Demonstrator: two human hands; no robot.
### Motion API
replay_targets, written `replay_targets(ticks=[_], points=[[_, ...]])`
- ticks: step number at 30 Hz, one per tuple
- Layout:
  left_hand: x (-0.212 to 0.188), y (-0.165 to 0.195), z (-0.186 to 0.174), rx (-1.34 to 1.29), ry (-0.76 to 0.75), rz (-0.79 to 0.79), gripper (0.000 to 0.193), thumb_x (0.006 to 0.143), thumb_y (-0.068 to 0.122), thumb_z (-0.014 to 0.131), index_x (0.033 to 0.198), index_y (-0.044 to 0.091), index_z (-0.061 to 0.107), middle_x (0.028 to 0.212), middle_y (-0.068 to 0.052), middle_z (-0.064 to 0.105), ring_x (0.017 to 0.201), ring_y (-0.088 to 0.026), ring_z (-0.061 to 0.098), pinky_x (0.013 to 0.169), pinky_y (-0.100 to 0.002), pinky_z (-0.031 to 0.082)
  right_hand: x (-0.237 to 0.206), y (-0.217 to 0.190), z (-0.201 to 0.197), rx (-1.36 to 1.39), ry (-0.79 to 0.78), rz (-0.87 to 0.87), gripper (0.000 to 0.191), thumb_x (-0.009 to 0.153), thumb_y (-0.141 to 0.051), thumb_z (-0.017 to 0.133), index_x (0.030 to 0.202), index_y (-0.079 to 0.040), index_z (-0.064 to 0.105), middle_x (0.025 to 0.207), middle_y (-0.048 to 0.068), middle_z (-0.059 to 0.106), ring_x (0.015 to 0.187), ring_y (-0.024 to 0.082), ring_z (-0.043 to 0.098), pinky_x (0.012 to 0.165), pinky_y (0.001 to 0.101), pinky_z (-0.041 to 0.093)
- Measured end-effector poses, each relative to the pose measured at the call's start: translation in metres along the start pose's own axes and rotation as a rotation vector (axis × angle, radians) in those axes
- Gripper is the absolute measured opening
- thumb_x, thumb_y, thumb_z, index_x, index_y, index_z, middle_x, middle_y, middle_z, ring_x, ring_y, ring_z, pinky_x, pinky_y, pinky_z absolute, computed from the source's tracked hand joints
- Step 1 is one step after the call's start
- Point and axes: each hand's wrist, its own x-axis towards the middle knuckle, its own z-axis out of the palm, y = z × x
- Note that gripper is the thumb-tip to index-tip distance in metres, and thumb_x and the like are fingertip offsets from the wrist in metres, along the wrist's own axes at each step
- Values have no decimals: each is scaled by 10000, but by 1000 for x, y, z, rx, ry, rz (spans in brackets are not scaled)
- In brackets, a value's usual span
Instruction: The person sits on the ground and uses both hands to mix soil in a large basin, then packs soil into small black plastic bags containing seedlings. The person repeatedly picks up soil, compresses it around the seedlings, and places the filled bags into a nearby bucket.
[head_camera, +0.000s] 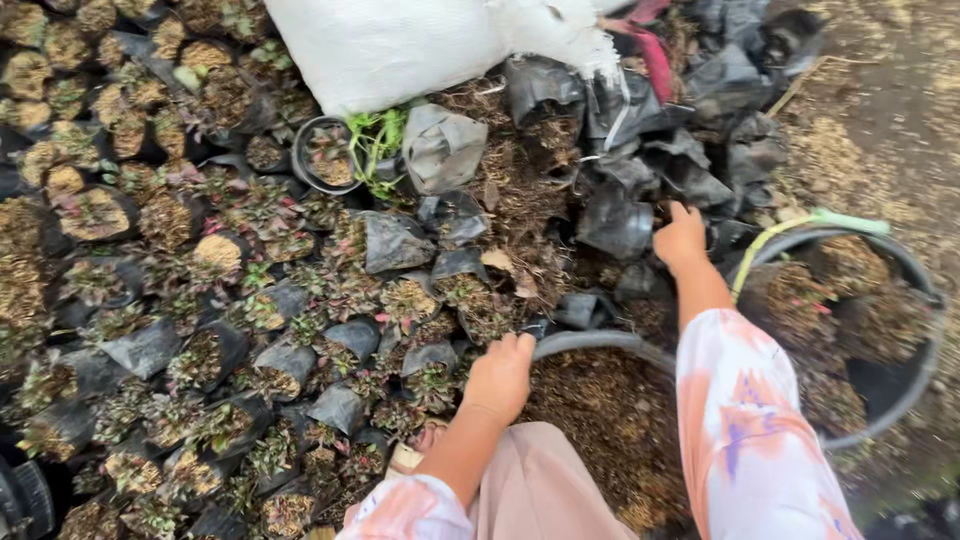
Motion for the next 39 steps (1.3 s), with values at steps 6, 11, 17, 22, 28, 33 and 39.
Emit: replay_targets(ticks=[6,11,17,22,28,33,39], points=[[0,1,-2,-3,14,16,288,821,28,606,1101,60,547,1019,-168,611,971,-363,662,741,-471,581,18,6,13,-177,-221,156,676,848,-73,574,1509,-101,441,1603,244,268,1376,514,359,1086,533,365],[3,1,-3,-14,12,-8,221,852,39,590,1066,83,559,1022,-157,619,974,-358,666,736,-471,586,11,15,-2,220,5,276,506,894,-51,569,1394,-93,637,1333,224,653,1166,356,627,966,423,498],[6,3,-2,2,-9,-11,216,860,41,581,1070,85,555,1028,-149,621,976,-347,670,726,-463,592,-69,15,-74,758,116,230,242,1044,-180,619,1212,-29,708,918,-4,654,736,89,508,668,281,425],[7,8,-3,-5,-10,-13,226,872,51,580,1094,86,552,1021,-150,619,968,-342,671,715,-455,596,-225,38,-123,302,-154,-64,249,910,-85,585,1090,-45,752,1023,114,783,949,217,731,862,344,545],[7,6,4,-25,25,-7,236,871,55,579,1102,98,559,1022,-145,623,961,-345,670,721,-456,594,-229,25,-114,42,-216,78,297,943,-133,591,1201,-112,738,1007,154,741,954,287,731,887,379,564],[10,1,14,-57,37,2,240,852,69,590,1089,101,565,1029,-146,624,979,-353,668,731,-472,591,-108,-20,-25,-41,-438,-202,428,797,-98,673,1219,-169,693,1221,124,711,1064,310,698,942,377,532],[11,2,15,-80,31,-3,274,842,100,613,1111,98,556,1025,-151,620,972,-355,666,719,-471,591,-79,-31,48,-673,-617,-160,325,945,-161,603,1228,-160,763,1276,184,715,1169,386,684,998,457,551]])
